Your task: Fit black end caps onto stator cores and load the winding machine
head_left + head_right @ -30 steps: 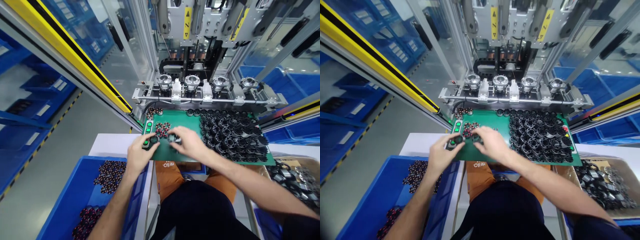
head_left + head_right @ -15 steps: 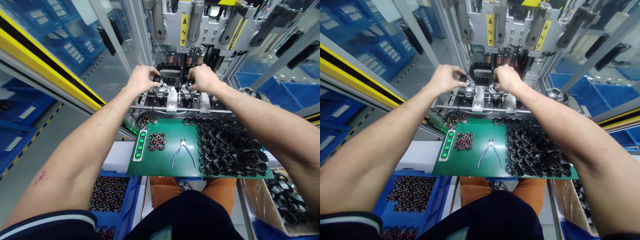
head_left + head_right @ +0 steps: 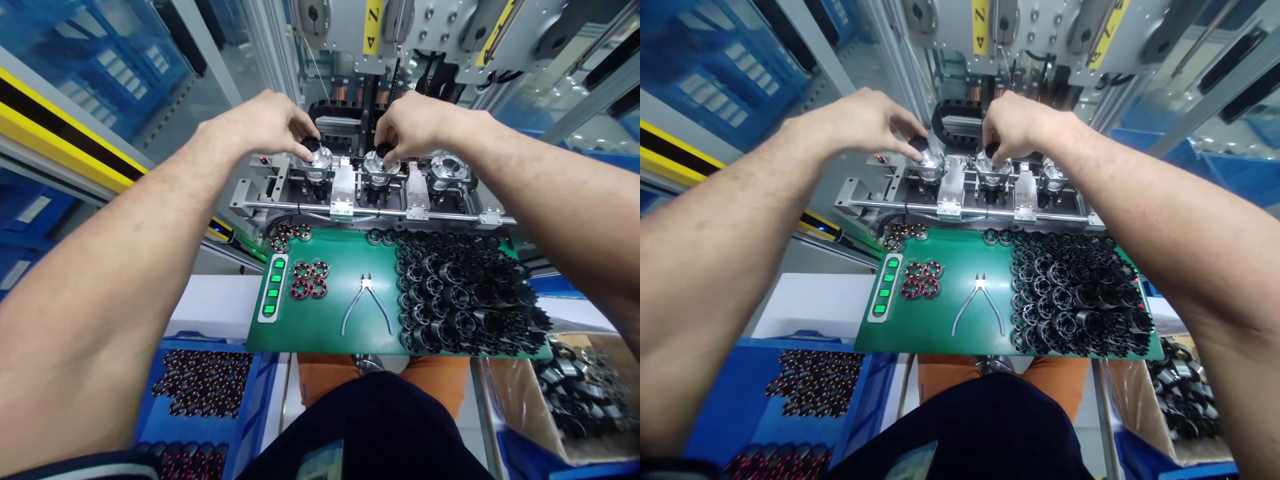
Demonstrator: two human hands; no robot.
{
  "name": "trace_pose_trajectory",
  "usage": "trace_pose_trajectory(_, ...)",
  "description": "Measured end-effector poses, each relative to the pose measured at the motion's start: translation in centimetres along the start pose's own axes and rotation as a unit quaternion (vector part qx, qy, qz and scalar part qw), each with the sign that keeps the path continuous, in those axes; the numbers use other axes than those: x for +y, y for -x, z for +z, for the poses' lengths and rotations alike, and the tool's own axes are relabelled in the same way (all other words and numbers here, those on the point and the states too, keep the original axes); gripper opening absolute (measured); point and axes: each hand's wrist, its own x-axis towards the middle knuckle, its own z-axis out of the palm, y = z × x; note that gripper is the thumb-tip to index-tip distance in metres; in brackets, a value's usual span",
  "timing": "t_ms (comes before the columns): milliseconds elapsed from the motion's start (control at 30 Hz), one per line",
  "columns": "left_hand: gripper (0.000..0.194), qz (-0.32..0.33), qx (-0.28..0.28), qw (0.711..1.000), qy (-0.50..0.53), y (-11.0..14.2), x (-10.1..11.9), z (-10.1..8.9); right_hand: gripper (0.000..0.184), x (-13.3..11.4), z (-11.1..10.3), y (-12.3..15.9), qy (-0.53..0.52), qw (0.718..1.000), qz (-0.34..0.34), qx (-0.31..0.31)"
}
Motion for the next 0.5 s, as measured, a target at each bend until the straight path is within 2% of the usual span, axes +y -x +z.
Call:
trace_pose_trajectory(100,0.061,0.004,-0.022,1.0,0.014,-0.5,-0.5,-0.6,0.06,0.9,-0.4,-0.4,-0.019,1.0,0.002,-0.01)
trace_pose_trajectory(200,0.059,-0.013,-0.008,1.0,-0.017,1.0,0.6,0.0,0.055,0.6,0.4,0.5,-0.016,1.0,0.011,-0.01)
trace_pose_trajectory(300,0.065,-0.009,0.065,0.998,-0.024,4.2,2.8,3.2,0.063,-1.5,3.2,3.2,-0.001,1.0,0.018,0.014)
trace_pose_trajectory(400,0.079,-0.025,0.122,0.988,0.096,6.6,4.3,7.4,0.099,-4.1,6.9,5.9,-0.005,0.999,0.039,0.026)
trace_pose_trajectory(467,0.085,-0.036,0.147,0.977,0.154,7.1,4.6,9.3,0.109,-5.3,8.1,6.9,-0.009,0.998,0.062,0.031)
trace_pose_trajectory(500,0.087,-0.04,0.154,0.972,0.172,7.3,4.7,9.7,0.11,-5.8,8.1,7.3,-0.01,0.997,0.069,0.025)
